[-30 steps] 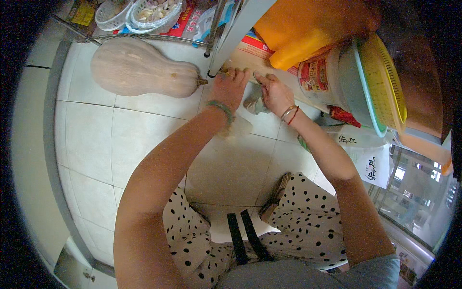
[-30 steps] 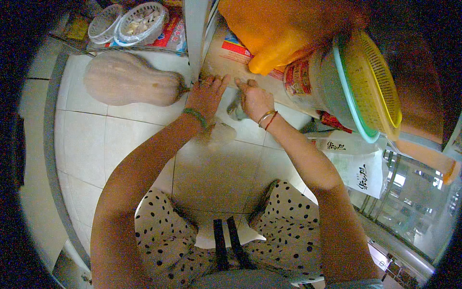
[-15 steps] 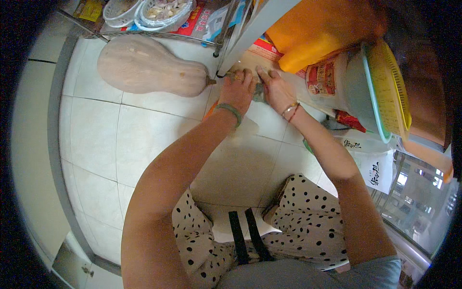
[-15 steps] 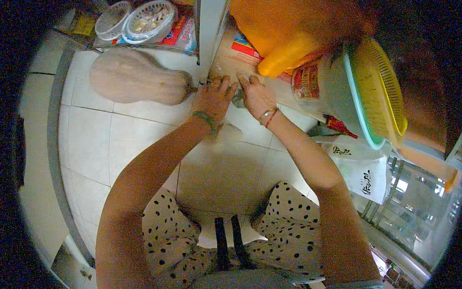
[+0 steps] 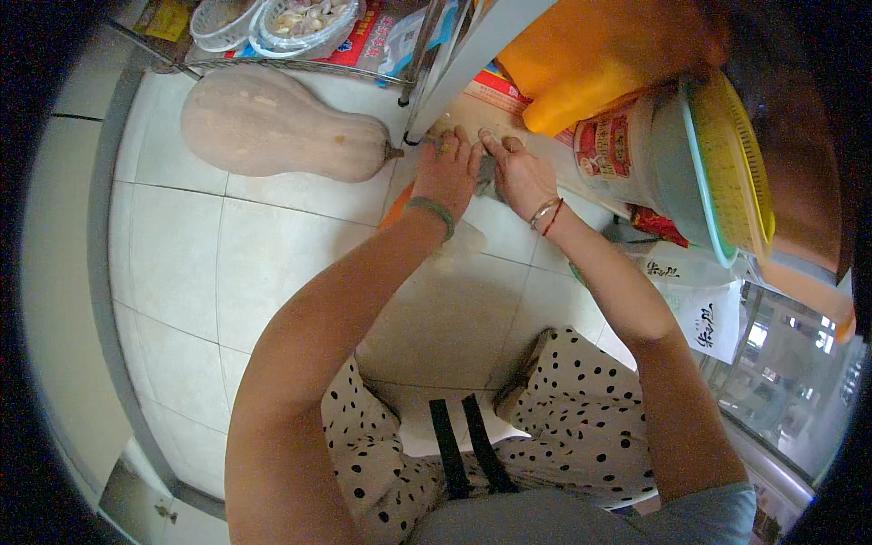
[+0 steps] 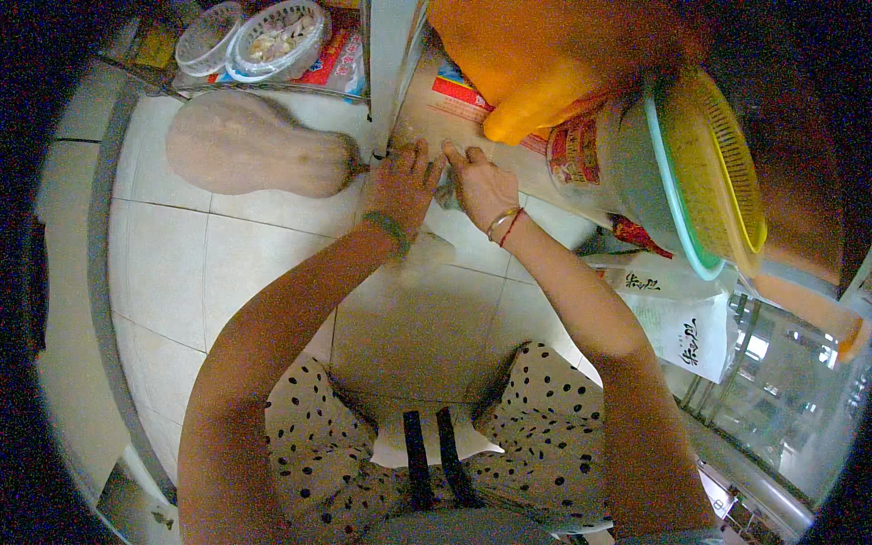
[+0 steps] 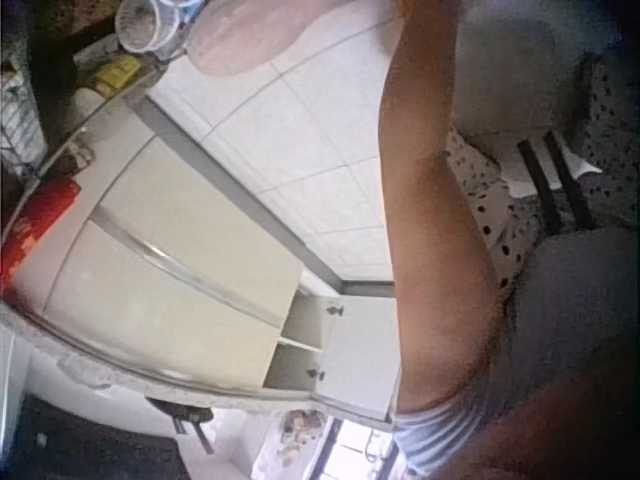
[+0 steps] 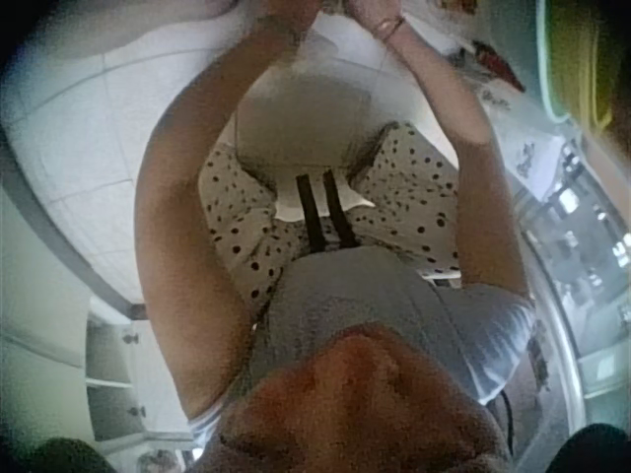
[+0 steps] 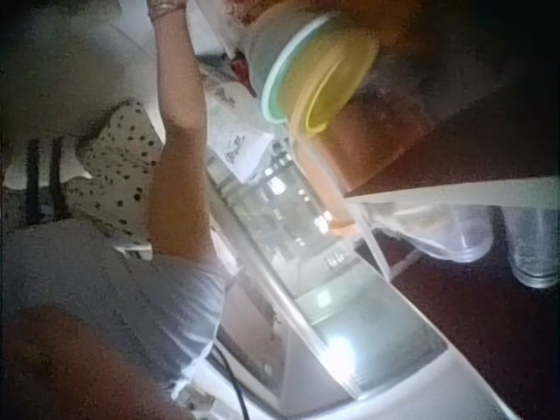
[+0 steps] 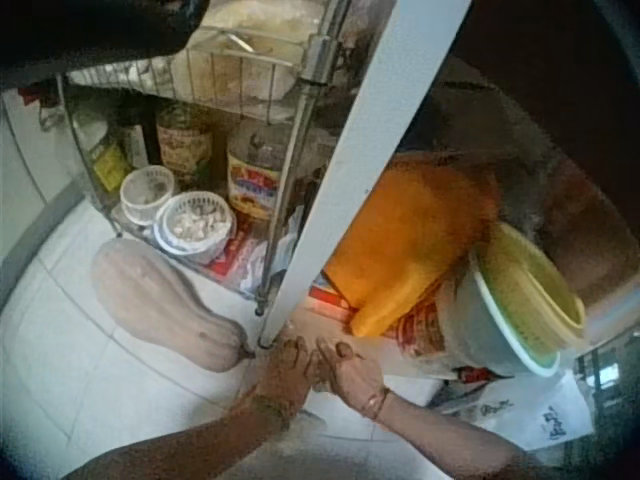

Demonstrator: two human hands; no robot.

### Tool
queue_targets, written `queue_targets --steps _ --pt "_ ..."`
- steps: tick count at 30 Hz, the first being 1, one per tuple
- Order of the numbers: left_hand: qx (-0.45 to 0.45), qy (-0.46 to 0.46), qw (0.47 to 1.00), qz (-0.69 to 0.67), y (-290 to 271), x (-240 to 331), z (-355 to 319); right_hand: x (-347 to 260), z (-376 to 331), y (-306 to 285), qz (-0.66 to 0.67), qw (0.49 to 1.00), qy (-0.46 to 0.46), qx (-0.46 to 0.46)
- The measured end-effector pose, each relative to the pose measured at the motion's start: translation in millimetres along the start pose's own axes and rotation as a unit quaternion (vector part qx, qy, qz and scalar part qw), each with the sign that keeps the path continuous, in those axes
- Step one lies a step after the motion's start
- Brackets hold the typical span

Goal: The person kneels on the kitchen floor and uses a cloth to wipe the tiled area under a metal storage shelf. They move a yellow colander and a white plastic bag to access the space and continue scrubbing the floor surface.

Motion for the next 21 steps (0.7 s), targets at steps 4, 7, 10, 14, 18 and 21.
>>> queue_targets --steps 4,7,10,14,18,21 --pt "0.020 -0.006 1.000 0.010 1.5 2.9 1.7 -1.9 12.4 -4.0 -0.029 0.999 -0.024 0.026" --pt "0.002 -0.002 1.000 0.019 3.3 8.0 5.8 2.5 35.3 -5.4 -0.054 0.998 0.000 0.027" --pt "-0.030 -0.004 1.000 -0.002 2.3 3.7 4.9 0.8 27.2 -3.2 -0.051 0.999 -0.005 0.006" --pt "-0.011 -0.005 1.000 0.011 3.5 2.3 -0.6 -3.2 0.4 0.3 -0.007 1.000 -0.003 -0.020" --pt "-0.002 -0.007 1.000 0.026 4.5 6.2 0.3 -0.8 18.8 -3.0 -0.016 0.999 -0.024 0.036" --pt "-0.019 -0.001 1.000 0.025 2.1 6.1 2.6 6.3 34.8 0.6 -0.023 0.999 -0.002 0.026"
Point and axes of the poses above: each hand's wrist, its own z-axis towards the middle knuckle, its own y-axis out of the palm, x = y × z, the point moved 10 cm from there along z, towards the middle knuckle, and after that the axes turned 6 degrees about z, right-handed, at the moved point
